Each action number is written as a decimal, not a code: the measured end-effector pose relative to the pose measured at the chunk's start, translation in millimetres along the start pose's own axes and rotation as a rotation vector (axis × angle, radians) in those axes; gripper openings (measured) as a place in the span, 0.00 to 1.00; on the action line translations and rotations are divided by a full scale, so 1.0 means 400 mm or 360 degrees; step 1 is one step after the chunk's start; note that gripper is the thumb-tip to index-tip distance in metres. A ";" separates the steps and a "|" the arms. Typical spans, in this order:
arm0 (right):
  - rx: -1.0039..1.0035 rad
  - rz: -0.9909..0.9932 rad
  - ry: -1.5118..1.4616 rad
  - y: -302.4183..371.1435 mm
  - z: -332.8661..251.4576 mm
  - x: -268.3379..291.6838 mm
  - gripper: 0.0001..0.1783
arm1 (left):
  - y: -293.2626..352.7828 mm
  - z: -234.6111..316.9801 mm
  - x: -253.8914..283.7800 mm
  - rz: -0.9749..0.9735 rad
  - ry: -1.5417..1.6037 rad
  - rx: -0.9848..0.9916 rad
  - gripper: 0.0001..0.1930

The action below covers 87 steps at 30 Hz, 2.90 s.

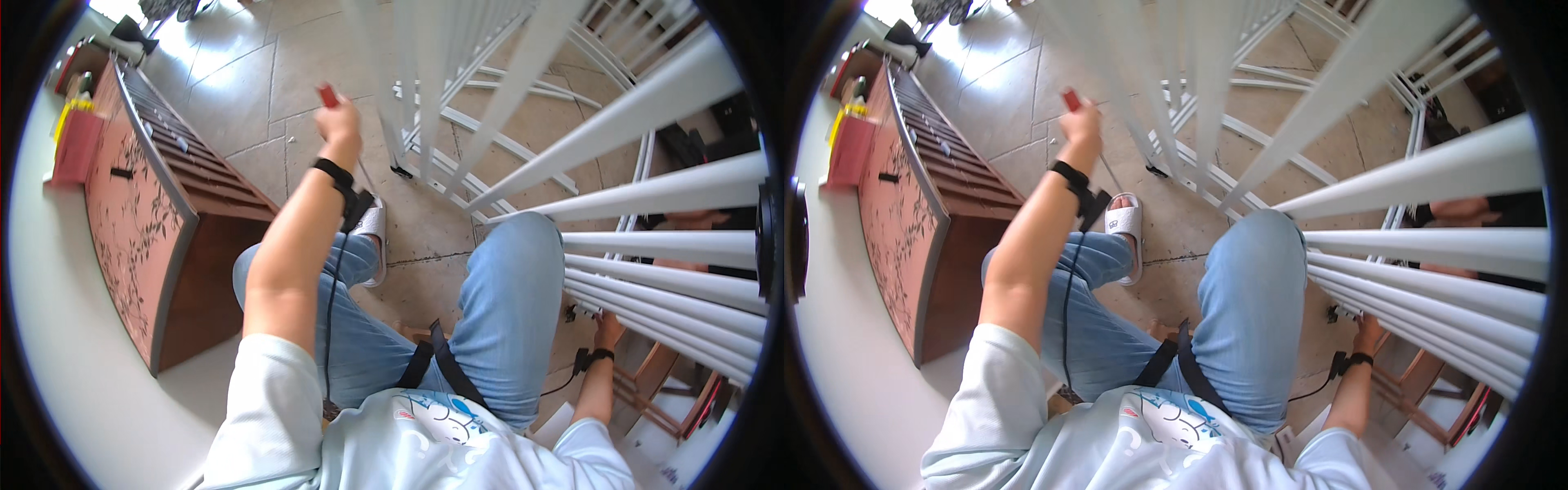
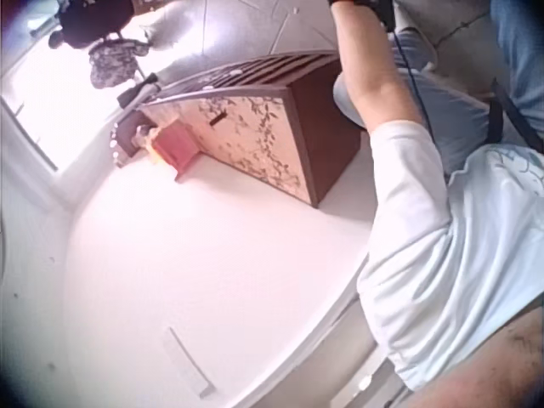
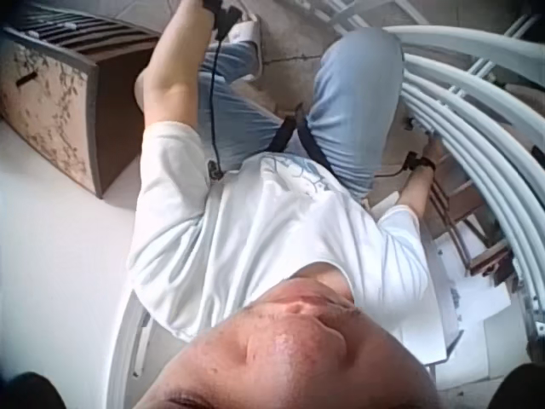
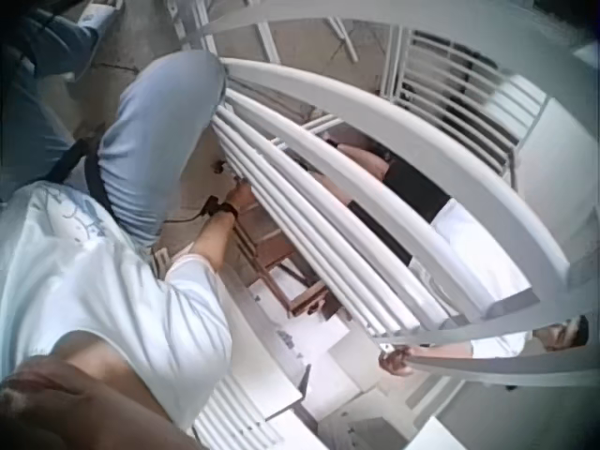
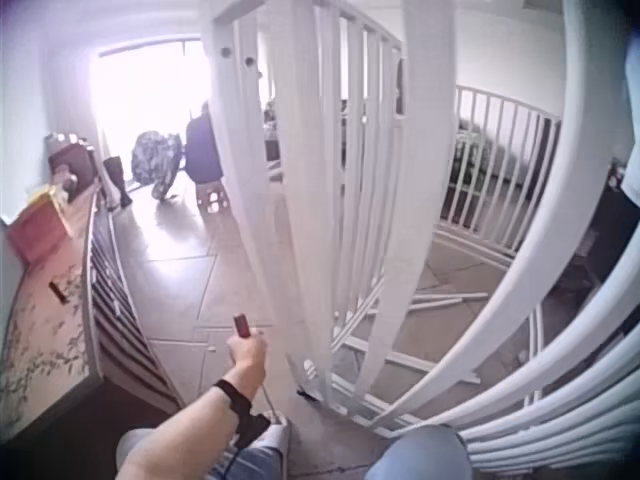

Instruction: Assembling a white wooden crib using a screwdriver.

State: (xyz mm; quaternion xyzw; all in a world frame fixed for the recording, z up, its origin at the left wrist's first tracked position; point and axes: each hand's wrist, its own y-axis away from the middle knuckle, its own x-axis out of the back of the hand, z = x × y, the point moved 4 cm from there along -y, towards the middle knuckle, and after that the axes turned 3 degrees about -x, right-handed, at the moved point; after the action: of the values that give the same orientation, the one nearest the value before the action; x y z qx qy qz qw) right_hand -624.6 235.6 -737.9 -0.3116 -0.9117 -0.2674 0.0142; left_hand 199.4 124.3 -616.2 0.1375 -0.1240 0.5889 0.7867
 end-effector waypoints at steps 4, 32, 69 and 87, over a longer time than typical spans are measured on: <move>0.0104 0.0101 0.0115 -0.085 -0.017 0.136 0.22 | 0.242 -0.358 -0.109 -0.0542 0.0136 0.0672 0.09; -0.0144 -0.0143 0.0418 -0.231 -0.038 0.273 0.11 | 0.533 -0.359 -0.255 -0.0597 0.2238 0.2045 0.08; -0.0161 -0.0405 0.0427 -0.255 -0.071 0.281 0.14 | 0.534 -0.373 -0.269 -0.0796 0.2470 0.1921 0.06; 0.0230 -0.0491 0.1242 -0.298 -0.069 0.339 0.13 | 0.553 -0.368 -0.265 -0.0811 0.2538 0.1844 0.05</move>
State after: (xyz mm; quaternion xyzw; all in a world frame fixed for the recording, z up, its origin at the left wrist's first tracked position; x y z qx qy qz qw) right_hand -806.2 218.8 -745.1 -0.0452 -0.8903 -0.2997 0.3399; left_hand -37.4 142.3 -775.7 0.0870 0.7739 0.2932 0.5546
